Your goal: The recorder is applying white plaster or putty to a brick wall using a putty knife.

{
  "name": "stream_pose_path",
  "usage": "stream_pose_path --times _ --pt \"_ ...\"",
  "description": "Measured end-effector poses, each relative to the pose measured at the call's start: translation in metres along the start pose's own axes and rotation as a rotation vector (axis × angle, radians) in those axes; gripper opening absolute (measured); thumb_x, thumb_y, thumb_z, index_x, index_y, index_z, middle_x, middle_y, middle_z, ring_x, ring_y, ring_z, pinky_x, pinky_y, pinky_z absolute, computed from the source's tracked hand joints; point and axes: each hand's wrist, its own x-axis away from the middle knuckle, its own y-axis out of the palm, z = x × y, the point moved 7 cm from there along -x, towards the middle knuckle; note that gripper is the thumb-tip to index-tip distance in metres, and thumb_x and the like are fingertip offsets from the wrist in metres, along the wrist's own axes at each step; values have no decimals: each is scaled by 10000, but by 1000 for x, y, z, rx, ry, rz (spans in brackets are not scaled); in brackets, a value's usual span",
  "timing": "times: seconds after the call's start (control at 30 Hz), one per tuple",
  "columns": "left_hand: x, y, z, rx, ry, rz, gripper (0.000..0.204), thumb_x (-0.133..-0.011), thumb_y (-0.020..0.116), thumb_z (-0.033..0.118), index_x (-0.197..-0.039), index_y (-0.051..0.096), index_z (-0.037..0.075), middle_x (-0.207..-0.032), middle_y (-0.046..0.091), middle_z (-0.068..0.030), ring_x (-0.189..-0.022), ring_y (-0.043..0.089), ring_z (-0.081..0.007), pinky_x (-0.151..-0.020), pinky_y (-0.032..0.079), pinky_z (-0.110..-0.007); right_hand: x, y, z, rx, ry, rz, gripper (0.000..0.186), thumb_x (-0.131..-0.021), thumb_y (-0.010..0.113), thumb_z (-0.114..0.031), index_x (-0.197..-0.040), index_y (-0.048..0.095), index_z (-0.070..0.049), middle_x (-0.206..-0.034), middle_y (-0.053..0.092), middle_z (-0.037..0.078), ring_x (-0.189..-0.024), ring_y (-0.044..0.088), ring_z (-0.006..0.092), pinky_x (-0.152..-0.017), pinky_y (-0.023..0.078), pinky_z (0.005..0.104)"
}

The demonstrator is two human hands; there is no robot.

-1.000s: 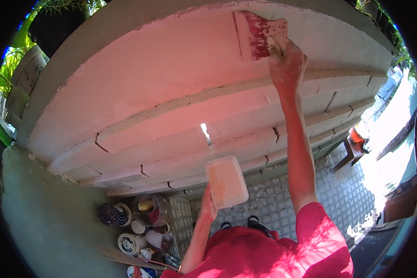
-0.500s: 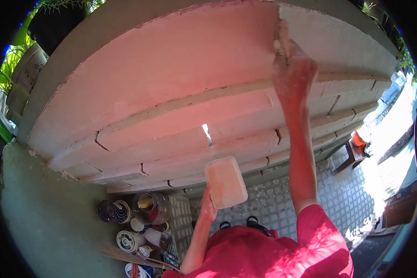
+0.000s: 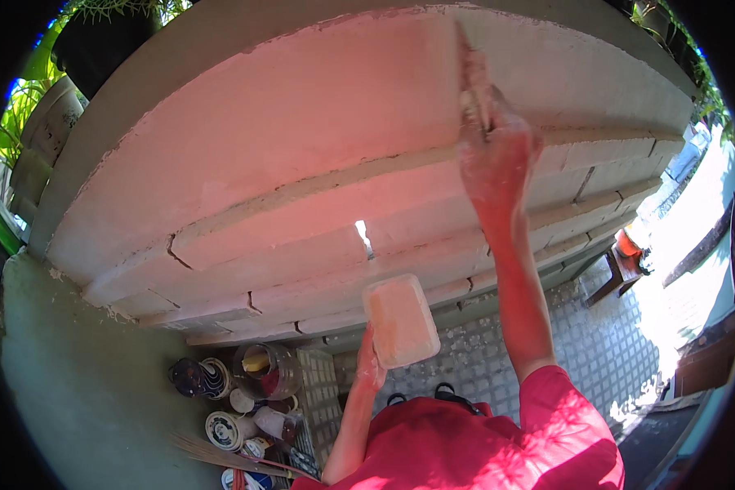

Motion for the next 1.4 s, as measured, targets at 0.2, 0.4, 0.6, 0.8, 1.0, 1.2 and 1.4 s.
stream_pose_path --times 0.2,0.4,0.6,0.8,1.0,1.2,1.4 --pt "-4 -6 -7 12 -15 -26 599 -961 424 445 -1409 332 59 -1383 452 -74 -1257 450 -217 -1057 361 -385 0 42 -6 89 -53 -47 218 -824 572 -84 -1015 645 -11 -659 595 207 -557 595 316 -547 477 402" --pt "-10 -5 -5 -11 -27 -31 600 -964 409 451 -1413 327 61 -1386 448 -75 -1259 448 -215 -1057 359 -377 40 88 -68 -129 -324 -170 336 -731 594 -15 -1067 620 -20 -730 601 213 -630 600 361 -545 475 432" --pt "2 -3 3 -22 -17 -48 604 -969 388 458 -1417 318 60 -1397 435 -77 -1271 436 -215 -1066 346 -370 24 18 -12 -17 -151 37 288 -856 567 -96 -1130 630 -31 -732 613 177 -533 539 275 -531 464 356" --pt "-1 -9 -1 -15 -6 -47 616 -967 393 459 -1425 303 56 -1408 423 -83 -1279 427 -218 -1069 344 -374 19 31 11 122 -49 1 284 -835 581 -87 -1099 632 2 -706 602 196 -562 582 291 -546 481 365" --pt "-5 0 -1 -25 -14 -29 626 -959 408 467 -1422 308 57 -1400 431 -90 -1275 432 -224 -1059 356 -387 72 88 -55 -162 -377 -21 331 -706 600 -2 -1032 603 56 -792 639 202 -708 635 347 -621 539 397" --pt "0 -5 3 -53 8 -51 679 -945 417 508 -1423 295 41 -1415 414 -82 -1288 413 -209 -1063 340 -357 56 40 -9 -186 -82 17 365 -799 594 -54 -1161 611 -13 -735 600 186 -574 586 217 -533 468 334" --pt "1 -8 3 -36 12 -33 669 -950 411 502 -1423 296 42 -1414 414 -84 -1282 422 -212 -1063 343 -361 45 38 11 42 13 -32 369 -777 620 -66 -1143 634 -26 -697 605 168 -526 570 223 -502 455 360"
